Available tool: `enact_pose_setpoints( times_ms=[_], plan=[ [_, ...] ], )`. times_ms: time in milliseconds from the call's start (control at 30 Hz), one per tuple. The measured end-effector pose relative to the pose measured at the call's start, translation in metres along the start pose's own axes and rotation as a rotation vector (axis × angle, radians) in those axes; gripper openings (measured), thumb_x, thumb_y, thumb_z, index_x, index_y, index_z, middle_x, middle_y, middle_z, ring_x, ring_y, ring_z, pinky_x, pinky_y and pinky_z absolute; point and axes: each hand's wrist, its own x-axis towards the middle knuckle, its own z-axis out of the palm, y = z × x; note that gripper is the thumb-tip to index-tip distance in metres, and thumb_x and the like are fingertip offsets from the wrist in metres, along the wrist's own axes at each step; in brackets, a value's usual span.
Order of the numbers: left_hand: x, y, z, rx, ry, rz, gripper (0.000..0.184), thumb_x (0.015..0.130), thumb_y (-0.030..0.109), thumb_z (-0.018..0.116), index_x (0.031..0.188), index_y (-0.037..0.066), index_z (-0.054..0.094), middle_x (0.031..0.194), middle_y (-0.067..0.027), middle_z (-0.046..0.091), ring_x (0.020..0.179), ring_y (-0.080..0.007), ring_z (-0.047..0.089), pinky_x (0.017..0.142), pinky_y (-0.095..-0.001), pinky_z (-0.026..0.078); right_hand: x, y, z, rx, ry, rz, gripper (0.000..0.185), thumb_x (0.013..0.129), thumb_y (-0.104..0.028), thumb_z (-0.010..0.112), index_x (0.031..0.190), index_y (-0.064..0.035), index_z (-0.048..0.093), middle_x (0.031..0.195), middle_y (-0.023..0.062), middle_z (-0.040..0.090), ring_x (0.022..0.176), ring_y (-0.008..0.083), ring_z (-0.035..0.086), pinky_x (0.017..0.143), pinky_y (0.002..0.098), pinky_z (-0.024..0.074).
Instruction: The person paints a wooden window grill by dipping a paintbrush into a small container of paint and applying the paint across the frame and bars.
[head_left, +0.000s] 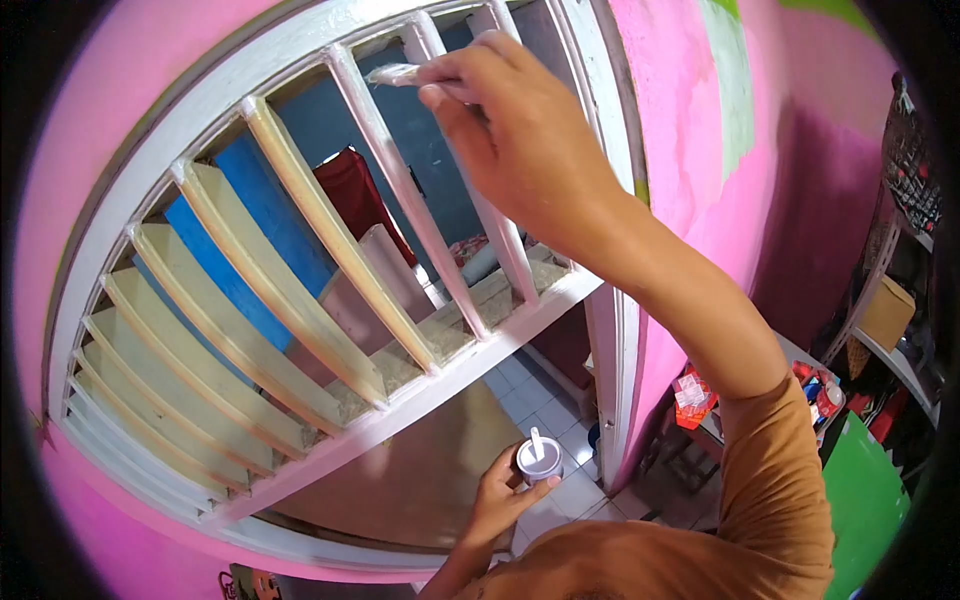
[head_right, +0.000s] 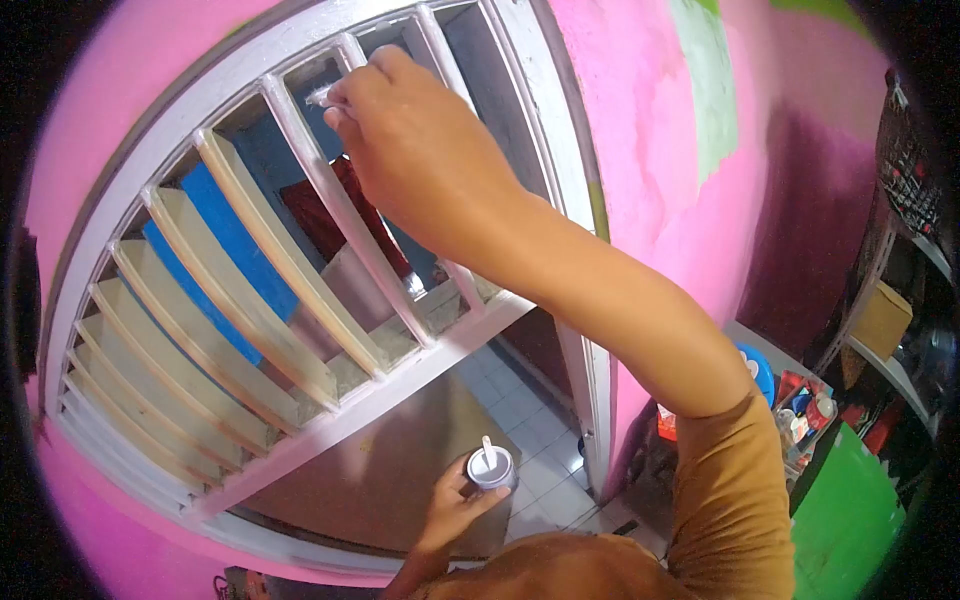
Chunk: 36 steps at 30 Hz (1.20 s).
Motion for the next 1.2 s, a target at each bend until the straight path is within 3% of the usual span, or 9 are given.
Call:
enact_pose_setpoints(
  times_ms=[67, 133, 200, 600, 733, 867, 933, 1133, 1200],
  plan=[
    [0.002, 0.001, 0.001, -0.042, -0.019, -0.031, 0.056, 0.082, 0.001, 0.08, 0.13, -0.004, 0.052, 0.118, -0.0051, 0.063, 0.11, -0.0133, 0.059, 0.096, -0.0292, 0.047, 0.009, 0.009, 0.009, -0.093, 0.026, -0.078, 0.012, 0.094, -0.006, 0.063, 0.104, -0.0009, 0.065, 0.093, 0.0137, 0.058, 0.08, 0.0291, 0.065, 0.067, 0.035, 0.0519],
    [0.003, -0.001, 0.001, -0.025, -0.024, -0.029, 0.056, 0.082, 0.002, 0.08, 0.13, -0.004, 0.052, 0.118, -0.0049, 0.063, 0.109, -0.0132, 0.059, 0.095, -0.0288, 0.047, 0.016, 0.009, 0.007, -0.084, 0.069, -0.124, 0.011, 0.093, -0.007, 0.064, 0.103, -0.0006, 0.065, 0.094, 0.0143, 0.06, 0.08, 0.0302, 0.065, 0.068, 0.0356, 0.0516],
    [0.003, -0.001, 0.001, -0.009, -0.017, -0.023, 0.056, 0.082, 0.002, 0.08, 0.13, -0.004, 0.053, 0.118, -0.0048, 0.063, 0.109, -0.0131, 0.059, 0.095, -0.0284, 0.047, 0.018, 0.003, 0.001, -0.01, 0.048, -0.057, 0.015, 0.096, -0.014, 0.058, 0.102, -0.0014, 0.063, 0.096, 0.0185, 0.059, 0.089, 0.0394, 0.061, 0.077, 0.0469, 0.0499],
    [-0.001, -0.007, -0.002, 0.019, 0.037, -0.072, 0.059, 0.082, 0.005, 0.081, 0.133, -0.002, 0.052, 0.119, -0.005, 0.062, 0.109, -0.0126, 0.058, 0.095, -0.028, 0.046, 0.011, 0.004, 0.012, -0.025, 0.115, -0.1, 0.011, 0.095, -0.01, 0.06, 0.099, -0.0003, 0.062, 0.095, 0.0171, 0.06, 0.082, 0.0381, 0.063, 0.07, 0.0448, 0.0506],
    [0.001, -0.017, -0.006, 0.041, 0.007, -0.059, 0.059, 0.083, 0.009, 0.081, 0.133, -0.002, 0.052, 0.12, -0.0056, 0.062, 0.11, -0.013, 0.057, 0.095, -0.0282, 0.045, 0.01, -0.011, -0.017, 0.003, 0.117, -0.17, 0.011, 0.093, -0.003, 0.063, 0.101, 0.0048, 0.063, 0.088, 0.0166, 0.059, 0.072, 0.0266, 0.062, 0.064, 0.0334, 0.0495],
    [0.001, -0.027, -0.01, 0.026, 0.014, -0.053, 0.06, 0.083, 0.01, 0.081, 0.133, -0.003, 0.052, 0.119, -0.0053, 0.062, 0.109, -0.0124, 0.057, 0.094, -0.0279, 0.046, 0.0, -0.016, -0.015, 0.174, 0.18, -0.04, 0.01, 0.093, -0.002, 0.063, 0.101, 0.0047, 0.063, 0.083, 0.0137, 0.056, 0.063, 0.0237, 0.056, 0.058, 0.0345, 0.0452],
    [0.0, -0.02, -0.01, 0.041, 0.015, -0.065, 0.06, 0.083, 0.01, 0.081, 0.133, -0.003, 0.052, 0.119, -0.0052, 0.062, 0.109, -0.0123, 0.057, 0.093, -0.0277, 0.046, 0.002, -0.013, -0.009, 0.171, 0.068, 0.098, 0.01, 0.094, -0.002, 0.063, 0.101, 0.0038, 0.063, 0.08, 0.0133, 0.055, 0.061, 0.0228, 0.053, 0.056, 0.0342, 0.043],
    [0.001, -0.022, -0.009, 0.043, 0.007, -0.06, 0.059, 0.083, 0.01, 0.082, 0.133, -0.003, 0.052, 0.118, -0.0051, 0.062, 0.109, -0.0121, 0.058, 0.093, -0.0275, 0.046, 0.012, -0.01, -0.006, 0.183, 0.258, -0.092, 0.009, 0.095, -0.004, 0.063, 0.099, 0.0032, 0.063, 0.082, 0.0119, 0.058, 0.061, 0.0158, 0.052, 0.051, 0.0296, 0.0398],
    [0.0, -0.026, -0.008, 0.021, 0.017, -0.063, 0.059, 0.083, 0.01, 0.082, 0.132, -0.003, 0.052, 0.118, -0.0051, 0.062, 0.109, -0.0122, 0.058, 0.093, -0.0276, 0.046, -0.003, -0.025, -0.02, 0.227, 0.233, 0.071, 0.012, 0.096, -0.005, 0.063, 0.106, 0.0004, 0.065, 0.085, 0.0099, 0.06, 0.071, 0.0165, 0.06, 0.061, 0.028, 0.0453]
  ],
)
